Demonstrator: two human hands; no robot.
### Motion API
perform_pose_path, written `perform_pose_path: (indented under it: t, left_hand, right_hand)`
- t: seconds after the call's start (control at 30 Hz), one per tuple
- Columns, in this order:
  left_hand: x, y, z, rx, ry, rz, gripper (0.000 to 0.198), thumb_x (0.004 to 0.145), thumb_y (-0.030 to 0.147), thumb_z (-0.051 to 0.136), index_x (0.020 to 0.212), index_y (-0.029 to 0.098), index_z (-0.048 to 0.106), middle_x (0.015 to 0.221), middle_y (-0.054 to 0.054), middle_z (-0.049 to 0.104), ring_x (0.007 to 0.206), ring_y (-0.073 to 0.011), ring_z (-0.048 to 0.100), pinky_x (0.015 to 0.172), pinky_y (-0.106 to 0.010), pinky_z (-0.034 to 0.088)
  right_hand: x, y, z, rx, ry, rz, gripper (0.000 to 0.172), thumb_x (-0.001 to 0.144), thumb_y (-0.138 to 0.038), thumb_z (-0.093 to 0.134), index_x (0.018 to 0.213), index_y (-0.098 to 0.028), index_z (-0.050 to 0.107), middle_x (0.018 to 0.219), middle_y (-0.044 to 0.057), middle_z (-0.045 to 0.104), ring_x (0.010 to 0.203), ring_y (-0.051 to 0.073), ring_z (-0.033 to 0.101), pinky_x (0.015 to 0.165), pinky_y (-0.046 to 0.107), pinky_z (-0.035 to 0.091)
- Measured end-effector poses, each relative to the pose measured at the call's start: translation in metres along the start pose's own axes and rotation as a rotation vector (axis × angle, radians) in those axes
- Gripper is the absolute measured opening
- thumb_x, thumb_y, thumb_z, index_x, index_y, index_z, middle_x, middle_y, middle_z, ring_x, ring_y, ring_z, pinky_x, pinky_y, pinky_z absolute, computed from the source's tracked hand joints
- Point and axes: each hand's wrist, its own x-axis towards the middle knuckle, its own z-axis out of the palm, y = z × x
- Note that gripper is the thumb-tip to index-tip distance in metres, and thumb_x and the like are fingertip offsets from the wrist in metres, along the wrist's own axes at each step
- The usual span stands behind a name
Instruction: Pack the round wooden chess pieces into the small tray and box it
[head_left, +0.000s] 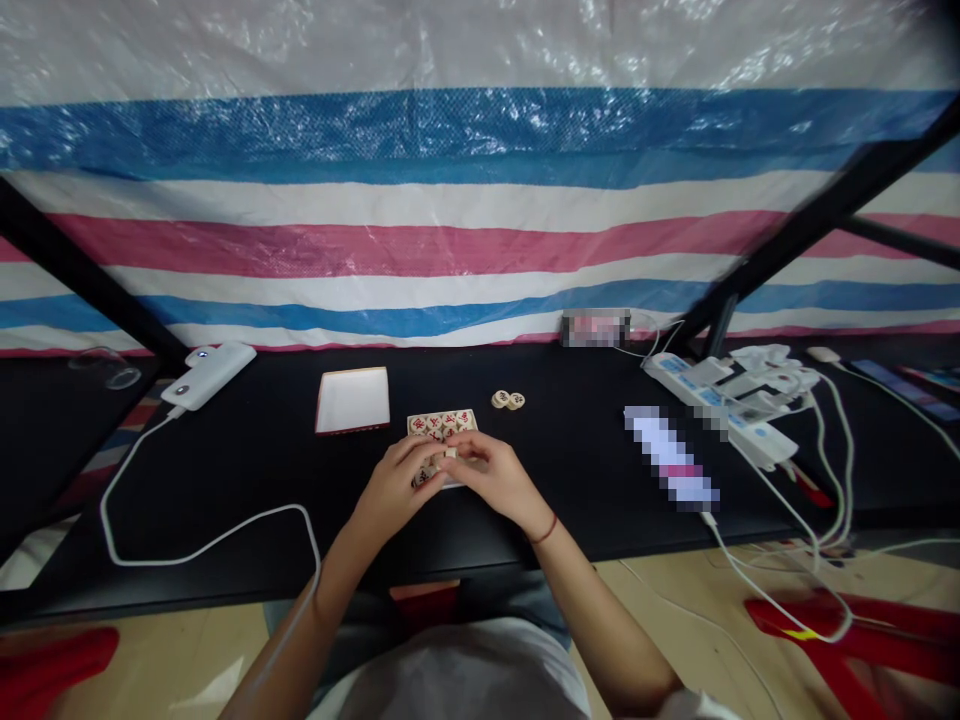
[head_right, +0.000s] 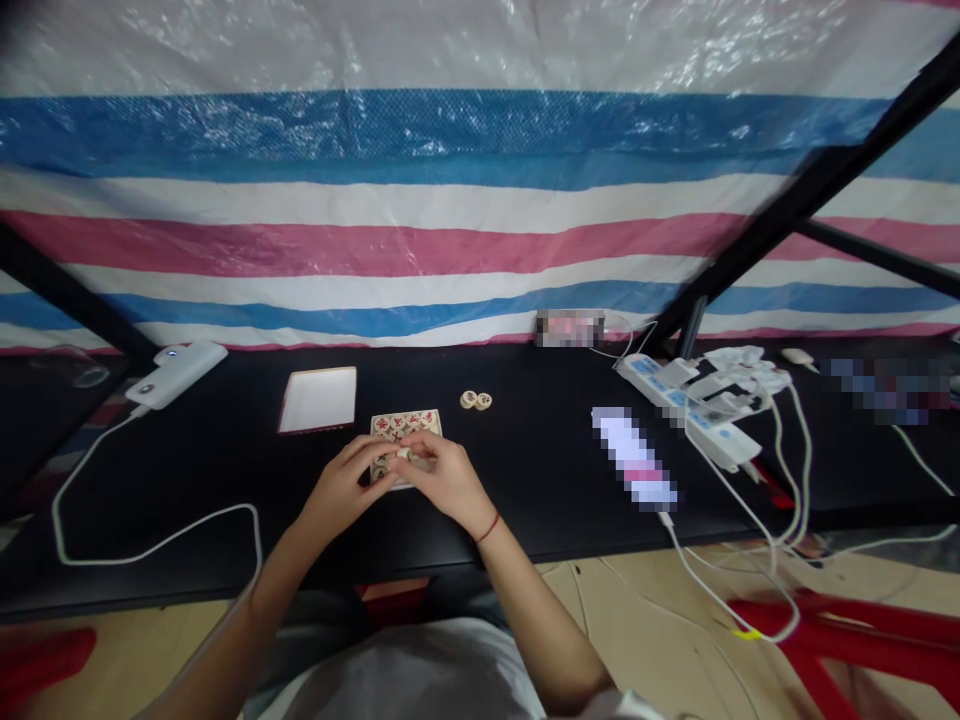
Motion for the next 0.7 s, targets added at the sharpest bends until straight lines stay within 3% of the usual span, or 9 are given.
perform_pose_path:
  t: [0.13, 0.27, 0.43, 0.57, 0.7]
  left_hand:
    - [0.000, 0.001, -0.007, -0.024, 0.032, -0.052, 0.018, 0.091, 0.027, 0.054, 0.106, 0.023, 0.063, 0.105, -0.005, 0.061, 0.099, -0.0171, 0.061, 0.088, -0.031, 0.050]
    - [0.000, 0.001, -0.004, 0.031, -0.052, -0.024, 0.011, 0.089, 0.028, 0.057, 0.095, 0.022, 0.064, 0.101, -0.005, 0.064, 0.098, -0.0182, 0.060, 0.088, -0.034, 0.046]
    - [0.001, -0.002, 0.003, 0.194, -0.172, 0.096, 0.008, 0.086, 0.027, 0.059, 0.086, 0.022, 0.065, 0.096, -0.002, 0.070, 0.096, -0.0192, 0.058, 0.088, -0.037, 0.039]
    - [-0.004, -0.009, 0.006, 0.274, -0.162, 0.162, 0.010, 0.084, 0.030, 0.060, 0.086, 0.024, 0.068, 0.114, -0.004, 0.065, 0.108, -0.0233, 0.052, 0.092, -0.040, 0.038]
    - [-0.010, -0.014, 0.008, 0.307, -0.170, 0.172, 0.016, 0.082, 0.034, 0.063, 0.095, 0.027, 0.069, 0.124, -0.005, 0.059, 0.115, -0.0271, 0.047, 0.096, -0.044, 0.037]
  right_hand:
    - [0.005, 0.010, -0.011, 0.192, 0.186, 0.031, 0.031, 0.074, -0.043, 0.071, 0.092, -0.019, 0.063, 0.082, 0.002, 0.069, 0.075, 0.015, 0.065, 0.073, 0.029, 0.052]
    - [0.002, 0.020, -0.018, 0.237, 0.342, 0.054, 0.034, 0.073, -0.044, 0.073, 0.093, -0.019, 0.062, 0.084, 0.003, 0.069, 0.077, 0.016, 0.065, 0.076, 0.030, 0.053]
    - [-0.010, 0.024, -0.017, 0.244, 0.296, 0.059, 0.034, 0.073, -0.045, 0.073, 0.093, -0.020, 0.062, 0.084, 0.003, 0.069, 0.077, 0.016, 0.066, 0.073, 0.029, 0.053]
    - [-0.018, 0.024, -0.015, 0.196, 0.226, 0.060, 0.033, 0.073, -0.042, 0.073, 0.095, -0.021, 0.060, 0.086, 0.004, 0.069, 0.070, 0.014, 0.063, 0.065, 0.027, 0.052]
    - [-0.024, 0.023, -0.010, -0.020, 0.136, 0.009, 0.023, 0.075, -0.033, 0.068, 0.094, -0.021, 0.062, 0.087, 0.002, 0.067, 0.062, 0.012, 0.058, 0.060, 0.025, 0.050]
